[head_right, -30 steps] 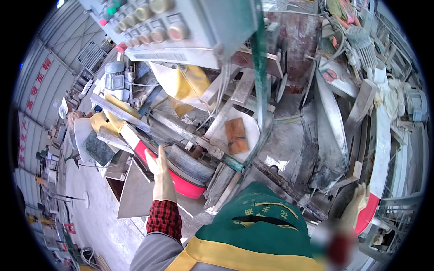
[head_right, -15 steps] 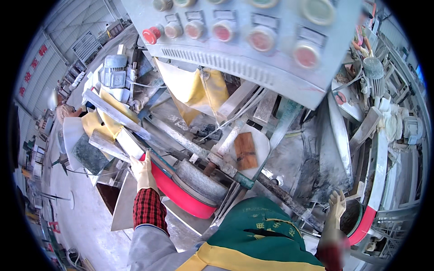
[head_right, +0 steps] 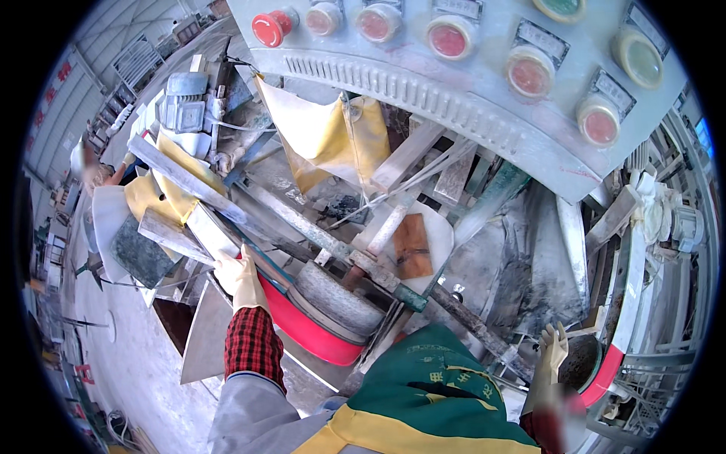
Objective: The person repeatedly picks up white rectangular sheets from a pile and places them onto a moving conveyor belt. The sheets travel along the belt and are fed into a processing machine. The person continues this cycle of picking and placing sheets for the duration of the clip.
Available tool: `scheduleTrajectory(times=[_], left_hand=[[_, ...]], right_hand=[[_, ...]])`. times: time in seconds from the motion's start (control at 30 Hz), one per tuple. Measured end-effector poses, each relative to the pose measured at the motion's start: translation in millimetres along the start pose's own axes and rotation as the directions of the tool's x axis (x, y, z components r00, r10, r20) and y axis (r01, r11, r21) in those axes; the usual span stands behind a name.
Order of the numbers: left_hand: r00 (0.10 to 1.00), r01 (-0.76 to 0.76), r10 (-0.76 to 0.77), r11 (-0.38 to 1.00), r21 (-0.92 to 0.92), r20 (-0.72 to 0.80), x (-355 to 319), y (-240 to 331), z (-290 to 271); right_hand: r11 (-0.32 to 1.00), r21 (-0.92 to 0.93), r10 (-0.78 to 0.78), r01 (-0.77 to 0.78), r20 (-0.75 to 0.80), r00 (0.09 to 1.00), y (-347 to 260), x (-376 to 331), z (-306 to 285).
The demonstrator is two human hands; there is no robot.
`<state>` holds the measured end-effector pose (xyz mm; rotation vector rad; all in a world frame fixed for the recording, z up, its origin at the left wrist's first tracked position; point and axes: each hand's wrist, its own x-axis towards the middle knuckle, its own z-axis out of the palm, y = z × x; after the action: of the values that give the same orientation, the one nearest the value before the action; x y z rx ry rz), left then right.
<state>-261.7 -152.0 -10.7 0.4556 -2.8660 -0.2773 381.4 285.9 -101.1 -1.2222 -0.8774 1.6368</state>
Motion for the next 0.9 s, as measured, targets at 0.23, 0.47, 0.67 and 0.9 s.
scheduleTrajectory(times=[0.23,0.47,0.67,0.9], left_hand=[[0.979,0.201,-0.187,0.938,-0.282,0.077,8,4,-9],[0.96,0.277,-0.279,0.922,-0.271,0.031,-2,20,-19],[0.96,0.258,-0.28,0.906,-0.335,-0.021,2,7,-2],[0.886,0.459,-0.211,0.277,-0.844,0.413,32,-60,22]], right_hand=[[0.998,-0.064,0.001,-0.005,-0.061,0.998,1,0,14],[0.997,-0.075,0.027,-0.032,-0.062,0.998,4,0,-19],[0.99,-0.133,0.005,-0.035,-0.219,0.976,20,5,-29],[0.972,0.176,0.101,-0.154,0.277,0.955,29,34,-35]])
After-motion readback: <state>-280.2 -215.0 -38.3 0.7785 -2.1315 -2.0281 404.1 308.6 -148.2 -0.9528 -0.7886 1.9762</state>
